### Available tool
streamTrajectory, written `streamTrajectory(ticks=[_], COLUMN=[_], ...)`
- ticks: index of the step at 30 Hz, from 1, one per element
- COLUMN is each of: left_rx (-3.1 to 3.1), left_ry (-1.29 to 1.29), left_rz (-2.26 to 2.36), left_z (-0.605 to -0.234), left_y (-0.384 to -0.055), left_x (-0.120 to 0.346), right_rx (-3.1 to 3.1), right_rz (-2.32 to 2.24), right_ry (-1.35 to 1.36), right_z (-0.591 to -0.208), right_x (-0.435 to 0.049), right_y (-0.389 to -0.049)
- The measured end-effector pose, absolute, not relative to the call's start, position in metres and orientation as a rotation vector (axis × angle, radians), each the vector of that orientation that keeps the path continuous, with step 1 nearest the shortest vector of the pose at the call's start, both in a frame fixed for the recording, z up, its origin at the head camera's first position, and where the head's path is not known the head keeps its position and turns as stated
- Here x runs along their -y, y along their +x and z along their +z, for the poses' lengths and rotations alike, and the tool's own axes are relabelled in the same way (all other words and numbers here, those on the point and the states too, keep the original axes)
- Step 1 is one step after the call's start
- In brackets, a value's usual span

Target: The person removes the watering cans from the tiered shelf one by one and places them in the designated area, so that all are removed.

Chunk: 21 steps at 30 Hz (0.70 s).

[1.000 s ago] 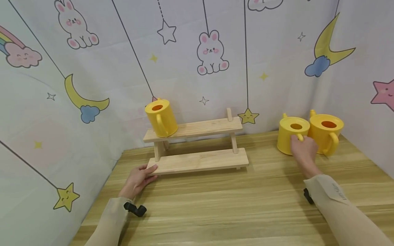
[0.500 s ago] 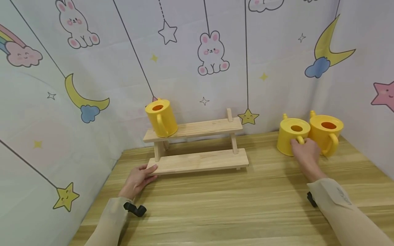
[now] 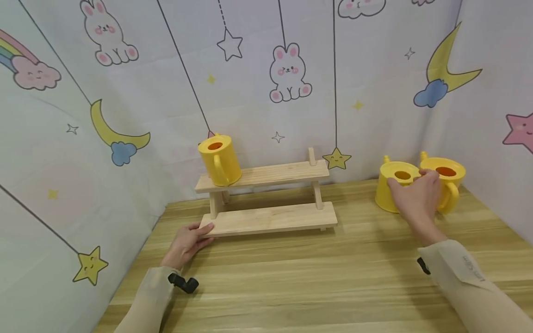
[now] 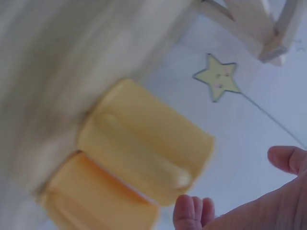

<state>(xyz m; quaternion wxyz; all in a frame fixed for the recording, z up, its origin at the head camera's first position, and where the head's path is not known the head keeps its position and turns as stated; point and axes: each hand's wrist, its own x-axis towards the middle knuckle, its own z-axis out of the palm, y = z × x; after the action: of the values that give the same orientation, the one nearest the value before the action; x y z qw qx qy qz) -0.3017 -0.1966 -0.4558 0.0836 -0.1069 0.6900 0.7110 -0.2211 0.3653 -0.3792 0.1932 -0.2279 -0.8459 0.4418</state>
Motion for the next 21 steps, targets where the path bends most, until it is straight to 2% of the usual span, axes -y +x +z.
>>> streamTrajectory(ticks=[8,21], left_rx=[-2.049,-2.035], left_ry=[-0.326,-0.335], left_rz=[2.125,2.153], left_z=[-0.458,-0.457], left_y=[-0.305,-0.306], left_x=[0.197,0.196], right_rx=[2.394,2.388], right_rz=[1.260,1.365], right_ry=[-0.485,-0.055], right_z=[-0.340,-0.306], right_x=[-0.318,-0.217], right_y=[-0.229,-0.246])
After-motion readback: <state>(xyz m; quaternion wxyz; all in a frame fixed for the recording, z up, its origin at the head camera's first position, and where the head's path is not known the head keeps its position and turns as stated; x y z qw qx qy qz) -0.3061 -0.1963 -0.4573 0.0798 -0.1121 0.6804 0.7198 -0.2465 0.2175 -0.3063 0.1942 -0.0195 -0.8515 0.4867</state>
